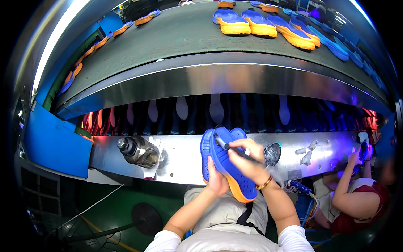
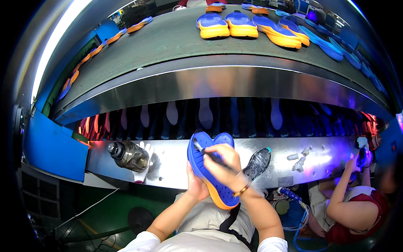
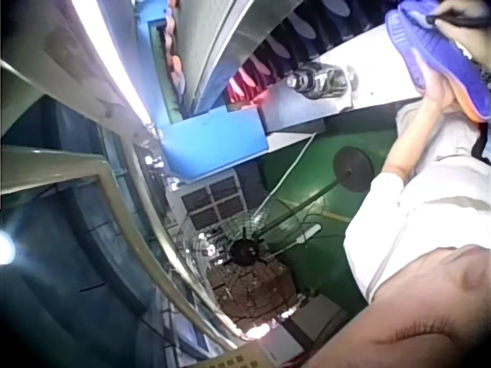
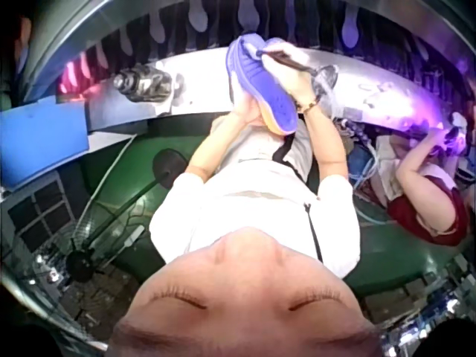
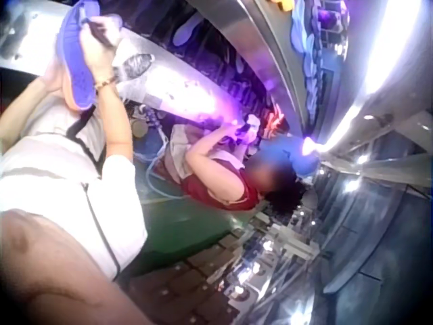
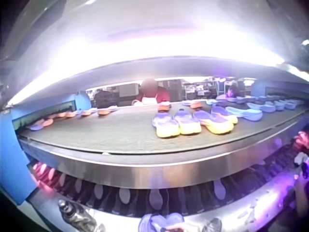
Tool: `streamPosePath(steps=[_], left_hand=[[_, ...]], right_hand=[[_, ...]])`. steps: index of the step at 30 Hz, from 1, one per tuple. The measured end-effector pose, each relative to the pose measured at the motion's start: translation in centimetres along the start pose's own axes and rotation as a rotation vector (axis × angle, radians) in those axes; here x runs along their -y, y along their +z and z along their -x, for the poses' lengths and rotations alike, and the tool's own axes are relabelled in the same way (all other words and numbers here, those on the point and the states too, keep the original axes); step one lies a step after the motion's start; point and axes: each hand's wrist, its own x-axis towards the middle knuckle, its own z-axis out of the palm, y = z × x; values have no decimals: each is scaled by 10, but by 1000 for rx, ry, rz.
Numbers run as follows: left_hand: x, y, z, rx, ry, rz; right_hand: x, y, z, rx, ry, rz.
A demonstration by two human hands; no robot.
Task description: The person uses a brush to apply a liquid to the blue undersides of shoe soles. They pick up soles from a moving conveyor belt, apply the liquid to the entire bottom surface by hand, and then place them back onto the belt.
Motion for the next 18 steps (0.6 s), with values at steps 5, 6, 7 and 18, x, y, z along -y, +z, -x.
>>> streamPosePath(steps=[5, 6, 7, 18], left_hand=[[-38, -33, -7, 71, 21, 56], [-45, -37, -5, 124, 28, 30], [-49, -39, -2, 200, -5, 43], [-40, 5, 18, 414, -96, 176]], right_hand=[[28, -11, 44, 324, -161, 134], [30, -25, 46, 463, -181, 134], [30, -40, 45, 581, -131, 41], [45, -49, 1, 578, -111, -282]])
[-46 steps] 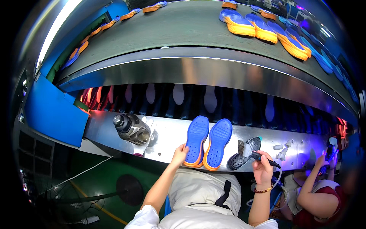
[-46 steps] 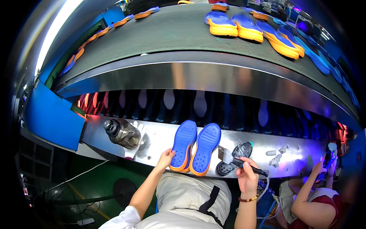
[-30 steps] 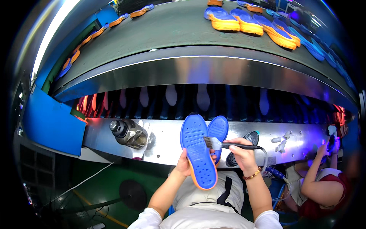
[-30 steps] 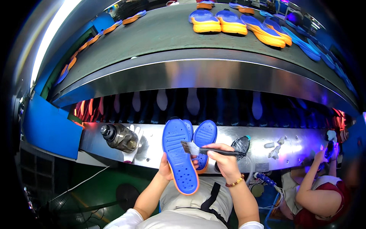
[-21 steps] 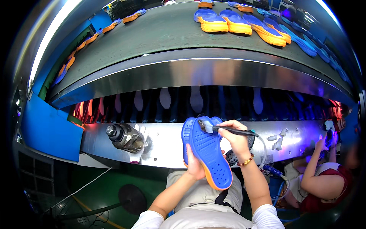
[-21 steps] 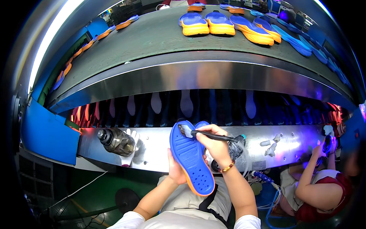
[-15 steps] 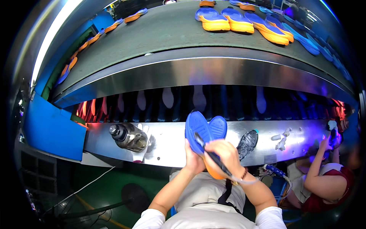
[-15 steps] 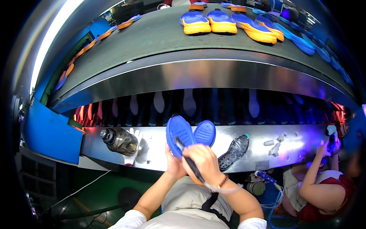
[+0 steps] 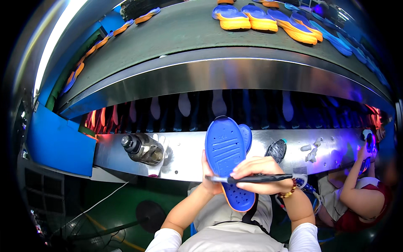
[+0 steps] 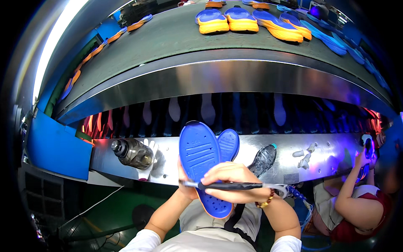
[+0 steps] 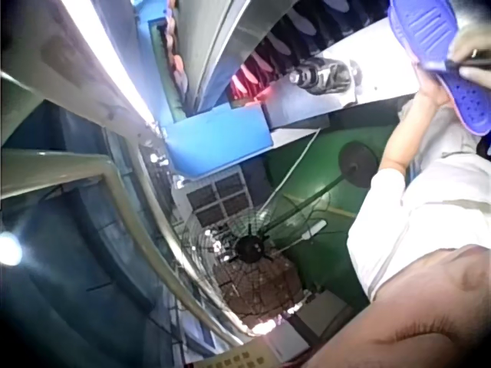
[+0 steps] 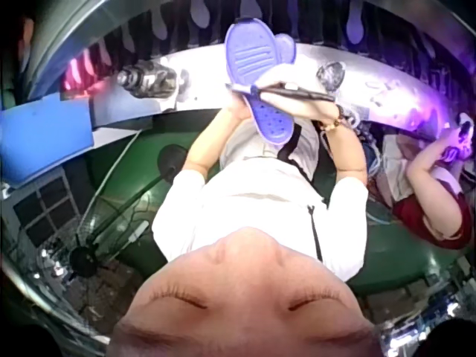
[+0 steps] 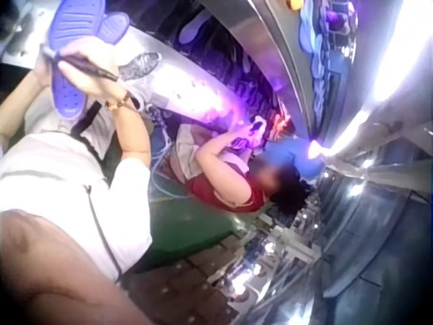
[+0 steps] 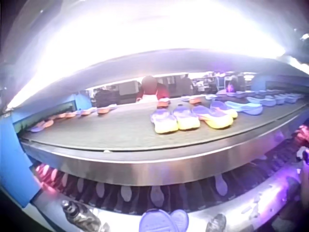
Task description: The person uses a brush to apply a liquid to the blue undersides of shoe soles. They pick up soles from a moving conveyor belt, apply the liquid to the entire bottom surface by hand, and then place them back onto the belt.
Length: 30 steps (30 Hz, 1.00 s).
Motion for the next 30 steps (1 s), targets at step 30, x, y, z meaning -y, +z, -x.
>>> streamPosePath(steps=[30], left_hand=[[-45, 35, -20, 7, 427, -155]], right_hand=[[-14, -8, 33, -150, 96, -61]])
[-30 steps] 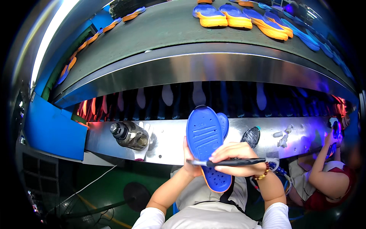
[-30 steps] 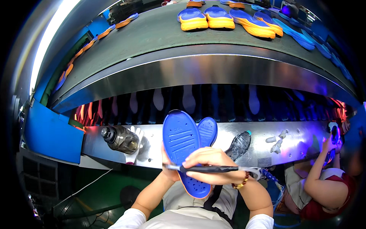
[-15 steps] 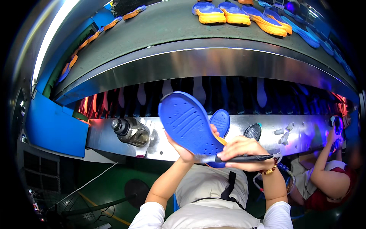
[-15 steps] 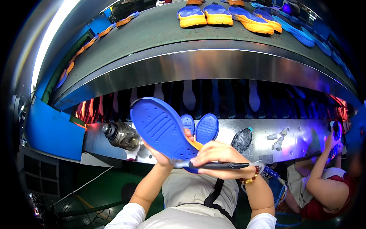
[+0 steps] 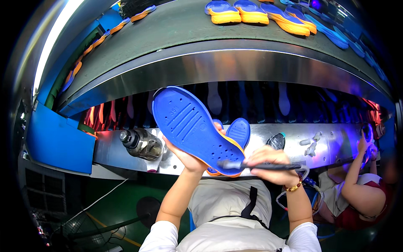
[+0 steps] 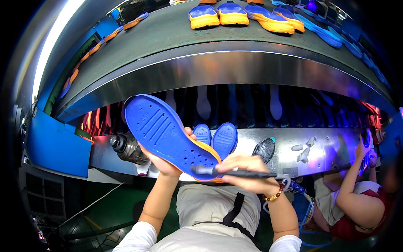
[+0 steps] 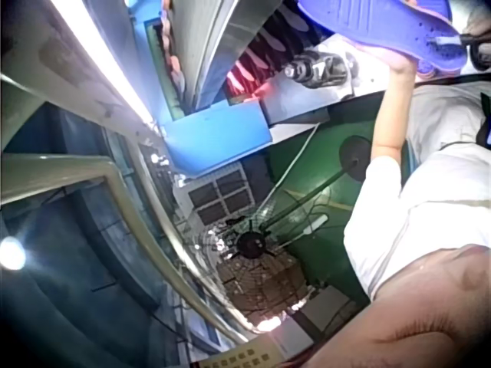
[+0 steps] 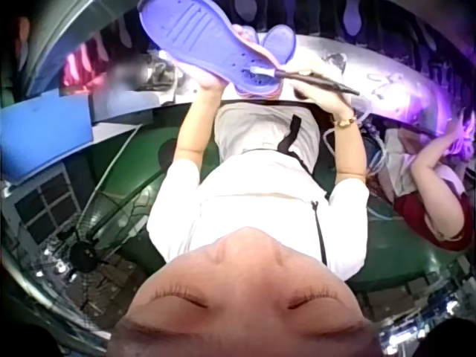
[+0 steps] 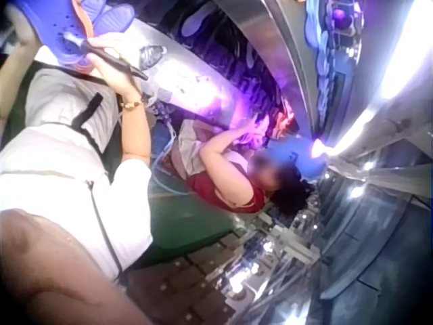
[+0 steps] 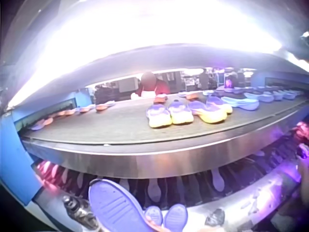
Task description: The person uses a brush to apply a liquid to the blue undersides of shoe soles. They pick up soles from a moving conveyor belt, apply the liquid to the entire bottom surface by hand, and then place them back onto the belt.
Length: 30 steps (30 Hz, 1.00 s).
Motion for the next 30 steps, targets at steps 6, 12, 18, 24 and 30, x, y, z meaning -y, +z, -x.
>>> streamPosePath(steps=[6, 12, 18, 24, 30], left_hand=[[-11, 3, -2, 74, -88, -27], [26, 15, 29, 75, -109, 1], [-7, -22, 15, 288, -454, -244], [-16, -5, 5, 230, -885, -296], [-26, -15, 4, 147, -1144, -363]], right_hand=[[-8, -5, 7, 0, 140, -522], [0, 33, 12, -344, 302, -814], [32, -3, -1, 327, 58, -92], [35, 0, -11, 390, 38, 3], [49, -25, -13, 424, -70, 129]])
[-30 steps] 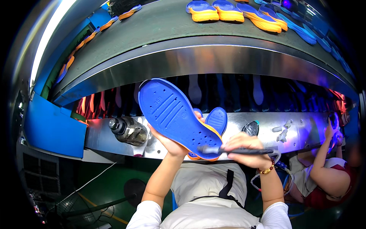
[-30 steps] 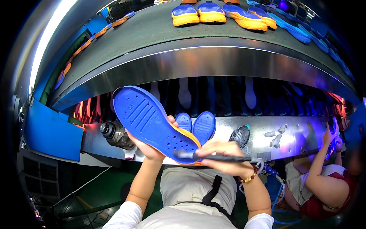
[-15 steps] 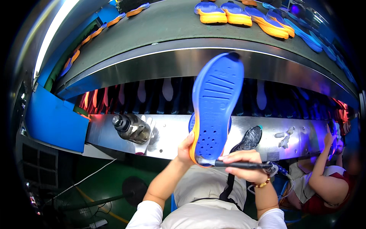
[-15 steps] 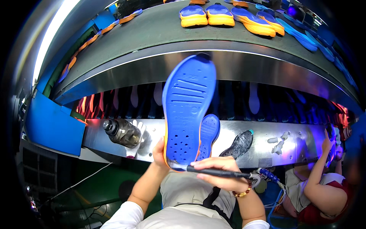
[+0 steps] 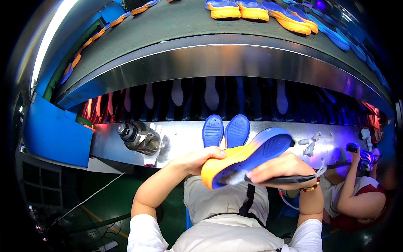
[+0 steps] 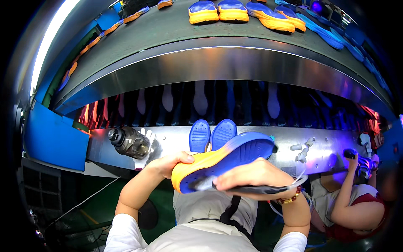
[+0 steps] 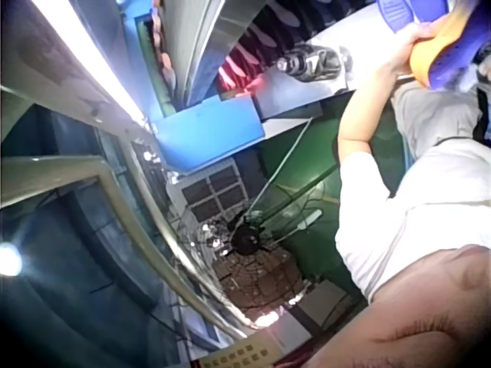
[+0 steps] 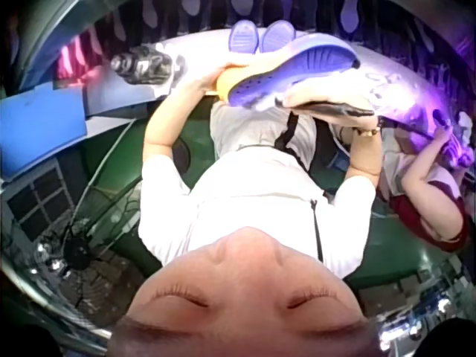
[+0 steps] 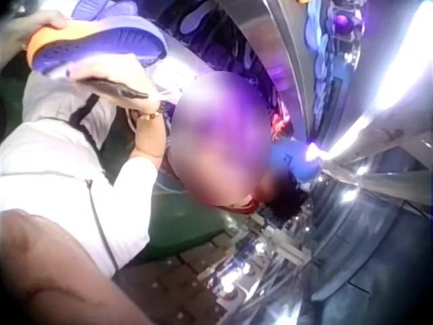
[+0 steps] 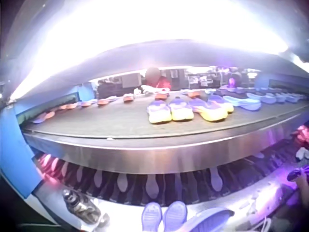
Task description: The person uses a brush to apply a liquid to the blue undersides of shoe soles. They pick up soles from a moving conveyor belt, apply the liquid to the entire bottom surface by hand, and then place them back onto the belt.
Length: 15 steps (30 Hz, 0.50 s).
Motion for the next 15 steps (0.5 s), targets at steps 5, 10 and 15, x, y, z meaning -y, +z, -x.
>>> streamPosePath(steps=[5, 10, 15], left_hand=[[-4, 10, 10, -115, -8, -207], [-11, 7, 23, -84, 136, -172], [-8, 4, 29, -96, 149, -42]], right_hand=[[9, -19, 1, 279, 108, 124], [-13, 0, 10, -74, 103, -6], [-19, 0, 21, -153, 93, -55]])
